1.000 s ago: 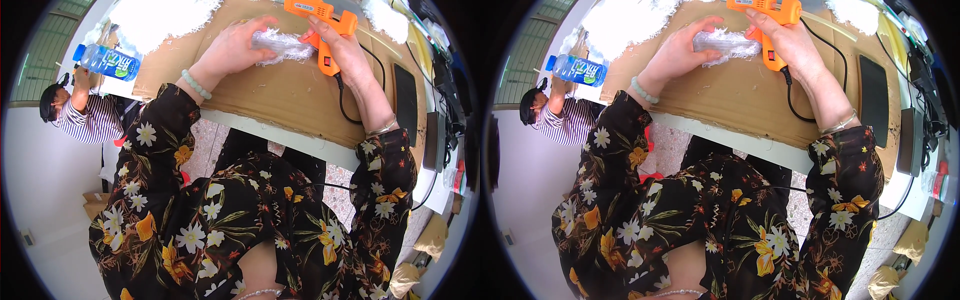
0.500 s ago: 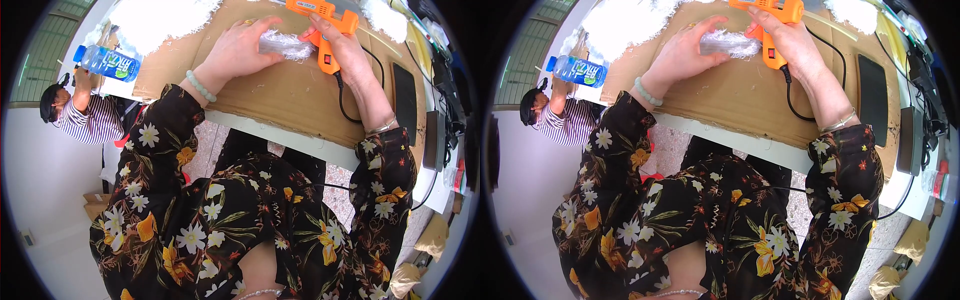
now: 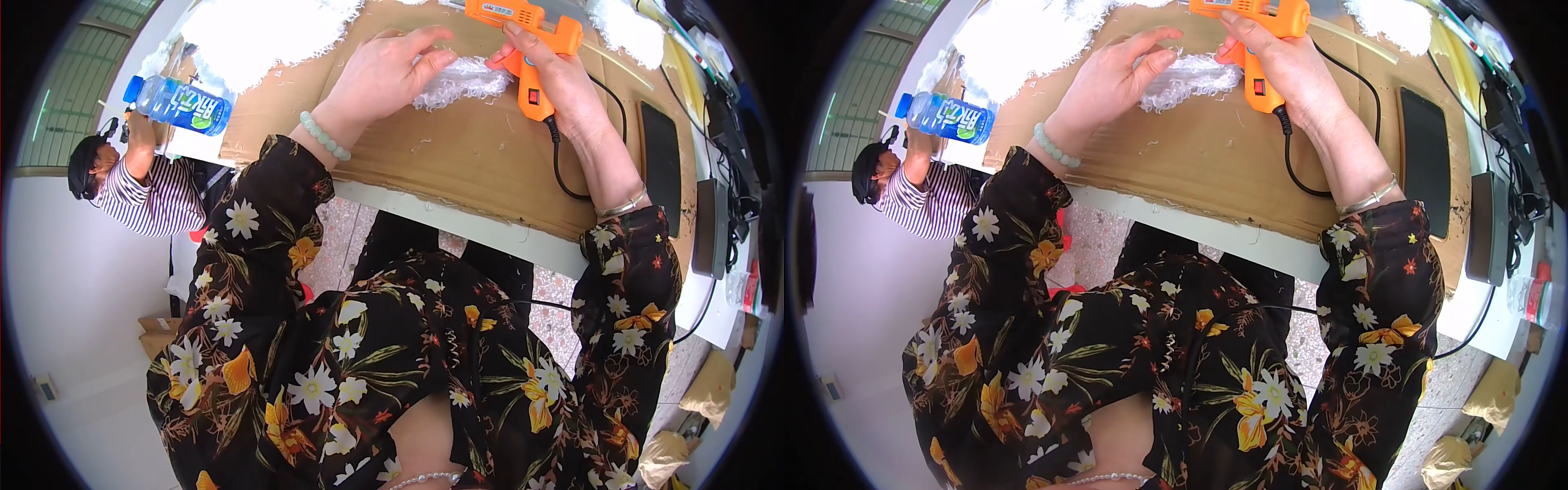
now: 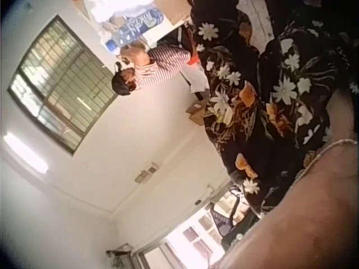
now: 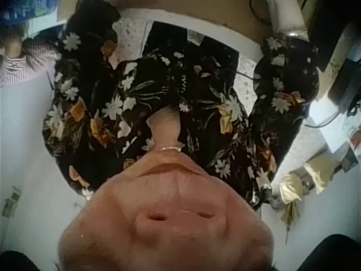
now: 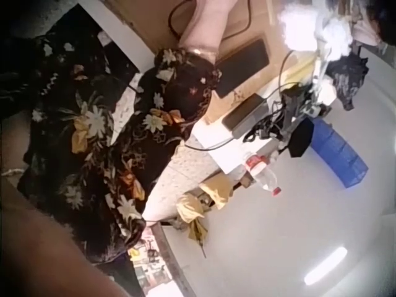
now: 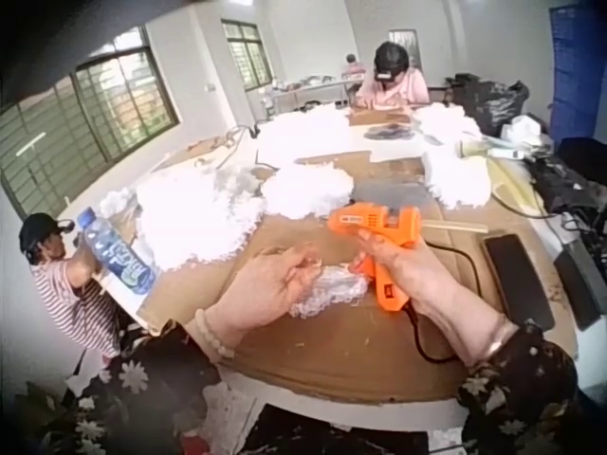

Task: Using a hot glue gun to attach fluffy white material to a base plate to assemble a toy or craft item.

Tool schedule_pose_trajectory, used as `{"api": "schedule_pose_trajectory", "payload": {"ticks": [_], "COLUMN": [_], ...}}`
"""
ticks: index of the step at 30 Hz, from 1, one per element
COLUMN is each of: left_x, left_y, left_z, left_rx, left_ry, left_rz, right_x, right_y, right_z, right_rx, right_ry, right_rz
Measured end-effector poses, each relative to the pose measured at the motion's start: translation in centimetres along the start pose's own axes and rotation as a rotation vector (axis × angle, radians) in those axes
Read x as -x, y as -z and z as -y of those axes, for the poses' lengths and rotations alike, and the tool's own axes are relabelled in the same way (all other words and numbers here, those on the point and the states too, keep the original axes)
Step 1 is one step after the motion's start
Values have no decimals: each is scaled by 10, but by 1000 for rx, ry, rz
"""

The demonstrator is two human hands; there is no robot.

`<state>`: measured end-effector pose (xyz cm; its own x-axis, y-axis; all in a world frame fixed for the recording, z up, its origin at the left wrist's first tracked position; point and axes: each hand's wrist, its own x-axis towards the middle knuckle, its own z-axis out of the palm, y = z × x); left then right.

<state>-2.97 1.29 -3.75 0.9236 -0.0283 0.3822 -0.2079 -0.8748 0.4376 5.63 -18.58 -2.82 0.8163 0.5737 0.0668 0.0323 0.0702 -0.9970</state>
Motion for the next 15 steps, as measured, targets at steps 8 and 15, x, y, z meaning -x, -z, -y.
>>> {"api": "schedule_pose_trajectory", "payload": {"ticks": [8,15], "left_x": [3,-6], "left_y": [-5,-5], "left_z": [-1,-2], "left_rx": [-180,-306], "left_ry": [-137,-173], "left_rz": [1,-39], "right_x": [1,-2], "right_y": [0,-2], "right_z": [1,0], "right_rx": [26,1], "right_ry": [-80,-7], "right_rz": [-29,3]}}
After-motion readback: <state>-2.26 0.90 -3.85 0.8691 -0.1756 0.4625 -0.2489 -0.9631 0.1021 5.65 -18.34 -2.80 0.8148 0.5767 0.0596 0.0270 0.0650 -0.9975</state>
